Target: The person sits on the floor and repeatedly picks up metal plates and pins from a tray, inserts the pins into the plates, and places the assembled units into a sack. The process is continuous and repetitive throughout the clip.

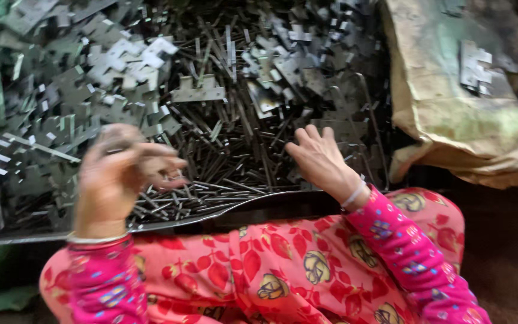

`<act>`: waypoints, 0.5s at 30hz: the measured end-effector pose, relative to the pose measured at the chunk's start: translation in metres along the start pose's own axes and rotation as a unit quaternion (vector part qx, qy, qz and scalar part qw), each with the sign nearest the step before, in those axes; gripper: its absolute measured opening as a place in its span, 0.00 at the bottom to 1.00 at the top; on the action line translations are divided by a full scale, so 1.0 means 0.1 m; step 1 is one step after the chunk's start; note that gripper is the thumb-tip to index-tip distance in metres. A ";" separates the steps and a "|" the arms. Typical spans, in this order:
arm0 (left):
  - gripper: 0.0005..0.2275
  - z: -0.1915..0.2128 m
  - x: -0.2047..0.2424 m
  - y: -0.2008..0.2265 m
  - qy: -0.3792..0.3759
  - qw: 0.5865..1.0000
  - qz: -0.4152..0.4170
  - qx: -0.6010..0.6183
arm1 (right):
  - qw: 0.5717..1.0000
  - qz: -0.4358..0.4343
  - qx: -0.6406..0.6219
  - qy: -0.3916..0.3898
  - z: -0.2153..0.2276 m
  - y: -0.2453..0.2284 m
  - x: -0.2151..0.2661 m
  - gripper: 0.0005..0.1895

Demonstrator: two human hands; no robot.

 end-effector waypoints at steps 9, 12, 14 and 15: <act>0.08 -0.08 -0.16 -0.39 -0.024 0.677 -0.202 -0.707 | 0.999 0.040 -0.016 -0.014 0.00 -0.01 0.08 0.07; 0.05 0.06 -0.20 -0.49 -0.041 0.561 -0.214 -0.799 | 0.999 0.026 0.000 -0.024 0.08 -0.02 0.01 0.06; 0.11 0.12 -0.20 -0.63 -0.033 0.506 -0.179 -0.843 | 0.998 0.028 -0.053 0.017 0.24 0.00 -0.01 0.05; 0.11 0.14 -0.21 -0.70 -0.038 0.499 -0.164 -0.850 | 0.996 0.028 -0.081 0.037 0.31 0.00 -0.02 0.07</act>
Point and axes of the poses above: each hand's wrist, its own x-axis away from the middle knuckle, its own z-axis out of the back of the hand, y = z × x, the point moved 4 cm from there along -x, towards the middle knuckle, and after that the axes turned 10 degrees about y, right-handed, at the moved point
